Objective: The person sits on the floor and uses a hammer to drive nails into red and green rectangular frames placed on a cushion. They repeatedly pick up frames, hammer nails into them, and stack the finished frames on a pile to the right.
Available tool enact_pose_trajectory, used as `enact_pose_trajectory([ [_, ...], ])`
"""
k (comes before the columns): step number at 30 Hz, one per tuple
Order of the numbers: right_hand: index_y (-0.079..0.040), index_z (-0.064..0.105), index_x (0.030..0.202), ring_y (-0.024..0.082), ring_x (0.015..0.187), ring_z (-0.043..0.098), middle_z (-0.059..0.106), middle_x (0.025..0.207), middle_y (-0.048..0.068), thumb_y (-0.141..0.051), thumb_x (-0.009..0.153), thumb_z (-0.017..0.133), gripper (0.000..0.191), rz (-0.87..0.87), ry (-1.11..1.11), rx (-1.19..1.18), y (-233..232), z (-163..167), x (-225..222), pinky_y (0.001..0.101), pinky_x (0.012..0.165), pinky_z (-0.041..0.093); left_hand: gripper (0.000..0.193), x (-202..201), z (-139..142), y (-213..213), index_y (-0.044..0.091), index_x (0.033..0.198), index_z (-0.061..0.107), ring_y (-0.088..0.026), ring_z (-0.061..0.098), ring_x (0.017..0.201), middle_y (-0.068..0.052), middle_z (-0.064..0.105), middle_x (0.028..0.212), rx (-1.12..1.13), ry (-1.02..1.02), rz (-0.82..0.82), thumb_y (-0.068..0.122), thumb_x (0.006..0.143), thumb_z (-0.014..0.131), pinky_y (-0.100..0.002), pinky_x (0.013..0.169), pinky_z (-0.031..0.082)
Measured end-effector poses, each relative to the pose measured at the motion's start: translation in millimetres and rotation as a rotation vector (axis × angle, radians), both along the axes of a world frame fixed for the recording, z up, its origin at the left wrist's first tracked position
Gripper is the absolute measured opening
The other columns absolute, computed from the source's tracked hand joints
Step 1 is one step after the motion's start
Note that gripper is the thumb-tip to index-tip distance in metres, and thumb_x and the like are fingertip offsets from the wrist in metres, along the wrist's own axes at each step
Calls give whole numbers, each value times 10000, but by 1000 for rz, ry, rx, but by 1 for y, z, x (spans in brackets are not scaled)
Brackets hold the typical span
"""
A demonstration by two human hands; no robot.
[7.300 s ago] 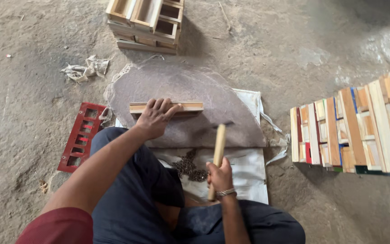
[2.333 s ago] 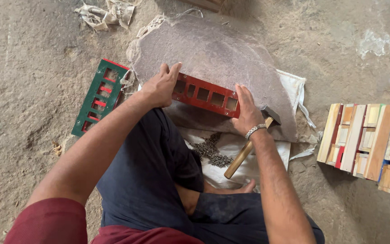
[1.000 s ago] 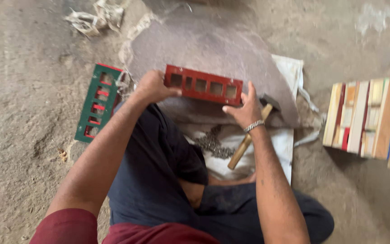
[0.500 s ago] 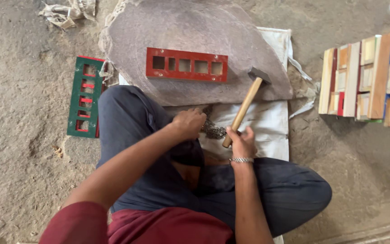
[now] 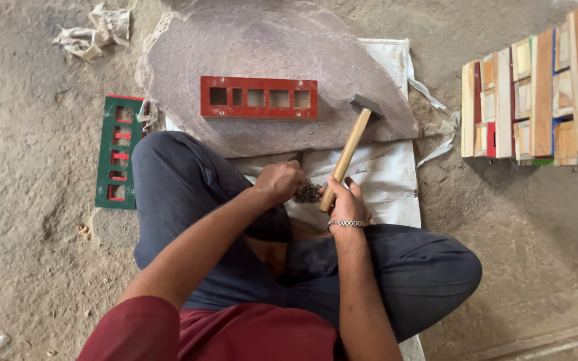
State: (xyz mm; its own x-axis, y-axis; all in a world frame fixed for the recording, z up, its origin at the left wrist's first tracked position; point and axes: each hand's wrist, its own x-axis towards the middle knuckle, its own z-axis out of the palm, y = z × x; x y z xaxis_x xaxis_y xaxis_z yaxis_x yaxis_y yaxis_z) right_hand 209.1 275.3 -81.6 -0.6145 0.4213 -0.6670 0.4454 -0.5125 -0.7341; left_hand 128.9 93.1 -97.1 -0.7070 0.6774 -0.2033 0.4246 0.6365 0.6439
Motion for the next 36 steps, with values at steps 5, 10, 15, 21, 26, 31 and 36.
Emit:
enact_pose_trajectory([
  [5, 34, 385, 1513, 194, 764, 682, 680, 964, 105, -184, 852, 791, 806, 5, -6, 12, -2, 4, 0, 342, 627, 538, 199, 0, 18, 1, 95, 877, 719, -320, 674, 966, -92, 689, 992, 66, -42, 43, 288, 844, 753, -475, 806, 532],
  [10, 7, 366, 1518, 215, 754, 688, 675, 983, 117, -176, 837, 788, 822, -40, -7, -30, -4, 10, -2, 351, 629, 552, 202, -5, 27, 1, 92, 893, 737, -249, 734, 763, -84, 743, 836, 204, -244, 254, 276, 840, 803, -410, 689, 573],
  [15, -31, 328, 1537, 226, 731, 674, 659, 986, 148, -156, 835, 792, 851, -87, -5, -56, -8, 15, -6, 362, 601, 546, 164, -28, 46, 1, 24, 883, 712, -127, 674, 627, -84, 752, 771, 582, -464, 594, 168, 888, 790, -304, 554, 560],
  [21, -36, 333, 1512, 224, 728, 678, 658, 991, 145, -151, 855, 765, 795, -60, 0, -51, -15, 23, -11, 351, 574, 565, 152, -78, 75, -8, 20, 1005, 752, -71, 700, 653, -51, 774, 825, 597, -488, 677, 142, 914, 746, -230, 613, 620],
  [26, -12, 335, 1495, 212, 735, 679, 661, 989, 159, -141, 857, 757, 776, -64, -12, -48, -20, 32, -13, 334, 587, 563, 171, -113, 72, -5, 31, 1067, 768, -88, 695, 691, -61, 781, 841, 593, -237, 574, 158, 976, 699, -264, 635, 595],
  [31, 5, 345, 1483, 203, 741, 683, 661, 980, 151, -142, 864, 752, 755, -43, 10, -54, -22, 40, -16, 325, 615, 573, 147, -152, 57, 5, 60, 1060, 791, -156, 686, 753, -88, 723, 993, 341, 74, 483, 129, 977, 692, -315, 652, 594],
  [36, -10, 329, 1467, 203, 711, 666, 653, 963, 149, -138, 868, 736, 736, -40, -7, -51, -24, 44, -21, 325, 593, 563, 168, -168, 43, 12, 37, 1073, 765, -207, 725, 834, -104, 737, 1012, 424, 105, 483, 116, 933, 713, -350, 738, 581],
])
